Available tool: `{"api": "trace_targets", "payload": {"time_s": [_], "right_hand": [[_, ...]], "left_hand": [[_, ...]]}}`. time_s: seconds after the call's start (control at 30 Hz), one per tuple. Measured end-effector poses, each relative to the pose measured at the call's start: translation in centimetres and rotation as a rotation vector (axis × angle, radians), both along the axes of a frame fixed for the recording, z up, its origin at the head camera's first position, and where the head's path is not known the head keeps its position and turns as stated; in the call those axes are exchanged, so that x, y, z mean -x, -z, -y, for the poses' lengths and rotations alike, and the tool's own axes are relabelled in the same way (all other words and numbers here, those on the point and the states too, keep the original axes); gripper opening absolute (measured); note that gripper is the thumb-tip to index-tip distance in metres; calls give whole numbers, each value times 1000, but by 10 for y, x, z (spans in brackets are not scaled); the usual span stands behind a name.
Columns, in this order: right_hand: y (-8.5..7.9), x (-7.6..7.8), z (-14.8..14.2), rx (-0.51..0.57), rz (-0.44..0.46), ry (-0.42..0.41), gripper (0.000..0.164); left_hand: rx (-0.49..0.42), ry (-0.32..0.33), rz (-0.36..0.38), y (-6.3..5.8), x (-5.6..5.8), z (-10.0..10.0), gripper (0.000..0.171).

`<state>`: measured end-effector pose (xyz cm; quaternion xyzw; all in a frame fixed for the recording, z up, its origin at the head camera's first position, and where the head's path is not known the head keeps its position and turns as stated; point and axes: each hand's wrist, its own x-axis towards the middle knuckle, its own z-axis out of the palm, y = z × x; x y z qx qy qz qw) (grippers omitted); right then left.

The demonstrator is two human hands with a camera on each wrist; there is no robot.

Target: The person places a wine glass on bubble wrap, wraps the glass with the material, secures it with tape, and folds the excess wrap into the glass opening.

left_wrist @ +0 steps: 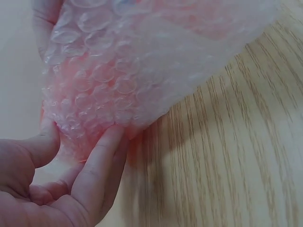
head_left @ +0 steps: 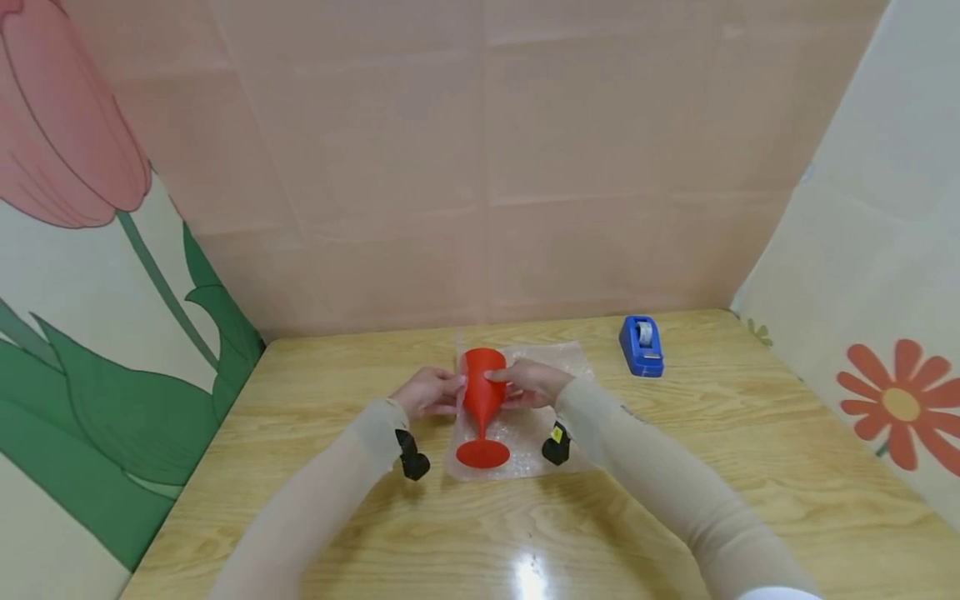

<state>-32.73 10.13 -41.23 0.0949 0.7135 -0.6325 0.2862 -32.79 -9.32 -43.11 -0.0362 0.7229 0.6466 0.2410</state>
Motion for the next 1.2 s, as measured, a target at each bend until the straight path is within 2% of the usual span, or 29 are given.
{"api": "trace_targets", "payload": {"time_s": [0.17,0.3,0.43,0.63,0.77,0.87,0.97,1.03,1.2], "right_hand": [[3,2,-7,53,18,-27,43],[5,2,-13,86,26,-44,32],[8,3,-20,145,48,-75,23],[9,4,-27,178,59,-116,25],[7,3,-28,177,65,-96,32],[4,2,-27,133,60,-59,44],[-2,0,-25,39,36,-22,50],[-6,-2,-23,-57,-8,-35,46],[-15,-5,-18,-216,-119,-118,33]], "left_hand": [[-11,24,-39,-4,-3,-6,33],[-18,29,-62,-9,-5,-13,27],[15,26,-88,-11,-4,-21,26],[80,44,-135,-14,-5,-27,26],[119,56,-149,-16,-7,-28,29],[143,59,-149,-18,-9,-28,29],[150,58,-138,-20,-10,-28,29],[157,59,-136,-21,-10,-28,30],[164,65,-130,-23,-10,-29,33]]}}
